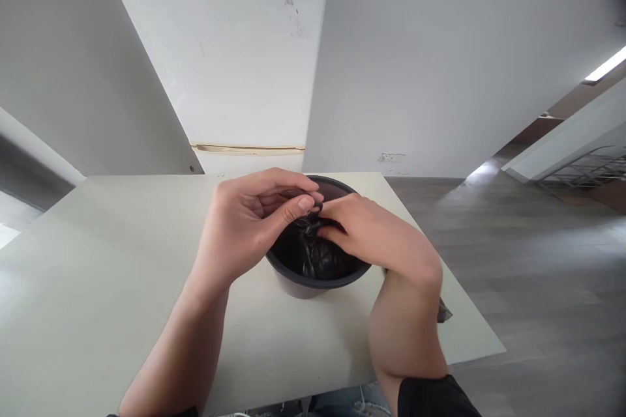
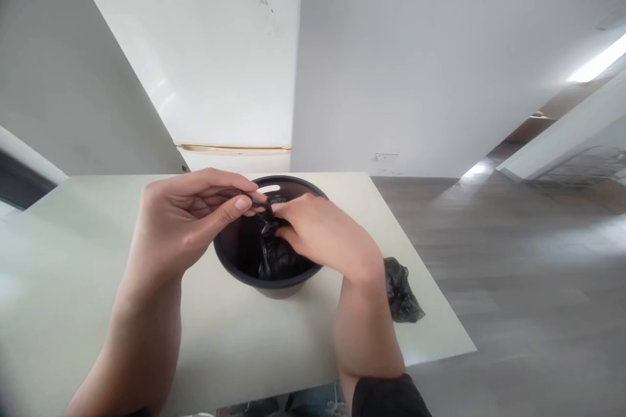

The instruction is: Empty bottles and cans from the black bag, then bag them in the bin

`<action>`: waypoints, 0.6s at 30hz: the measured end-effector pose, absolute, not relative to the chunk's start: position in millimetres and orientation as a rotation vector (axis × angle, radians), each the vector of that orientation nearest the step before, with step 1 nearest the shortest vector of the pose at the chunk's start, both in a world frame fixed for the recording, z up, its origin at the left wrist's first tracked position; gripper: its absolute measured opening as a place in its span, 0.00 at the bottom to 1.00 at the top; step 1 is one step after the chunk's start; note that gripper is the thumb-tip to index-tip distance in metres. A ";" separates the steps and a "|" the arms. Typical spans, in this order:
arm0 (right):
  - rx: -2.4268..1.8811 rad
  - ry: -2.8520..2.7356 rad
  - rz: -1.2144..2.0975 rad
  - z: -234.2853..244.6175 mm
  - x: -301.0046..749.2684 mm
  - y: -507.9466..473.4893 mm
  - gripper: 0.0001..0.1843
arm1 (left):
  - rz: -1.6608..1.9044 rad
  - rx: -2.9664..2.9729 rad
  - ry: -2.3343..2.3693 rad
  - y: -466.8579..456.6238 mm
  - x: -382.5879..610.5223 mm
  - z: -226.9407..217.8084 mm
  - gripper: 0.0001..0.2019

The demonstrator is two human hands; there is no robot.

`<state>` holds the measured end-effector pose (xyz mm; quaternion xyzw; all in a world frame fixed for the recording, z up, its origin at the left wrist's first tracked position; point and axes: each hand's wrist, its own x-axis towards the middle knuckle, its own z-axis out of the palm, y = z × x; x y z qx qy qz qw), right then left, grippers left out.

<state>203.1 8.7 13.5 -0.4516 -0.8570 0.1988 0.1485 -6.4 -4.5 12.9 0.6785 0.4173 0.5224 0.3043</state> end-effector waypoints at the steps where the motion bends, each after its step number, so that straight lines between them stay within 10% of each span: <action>1: -1.274 -2.441 0.569 13.9 202.0 9.7 0.11 | 1.382 1.814 1.147 -3.3 -6.3 13.3 0.15; 11: -1.015 -1.393 0.374 11.2 225.3 16.6 0.07 | 0.991 2.098 1.493 31.8 -22.0 -15.0 0.18; 18: -0.952 -0.903 0.287 -21.4 258.7 -4.3 0.35 | 0.780 2.140 1.449 31.0 -30.3 -14.3 0.23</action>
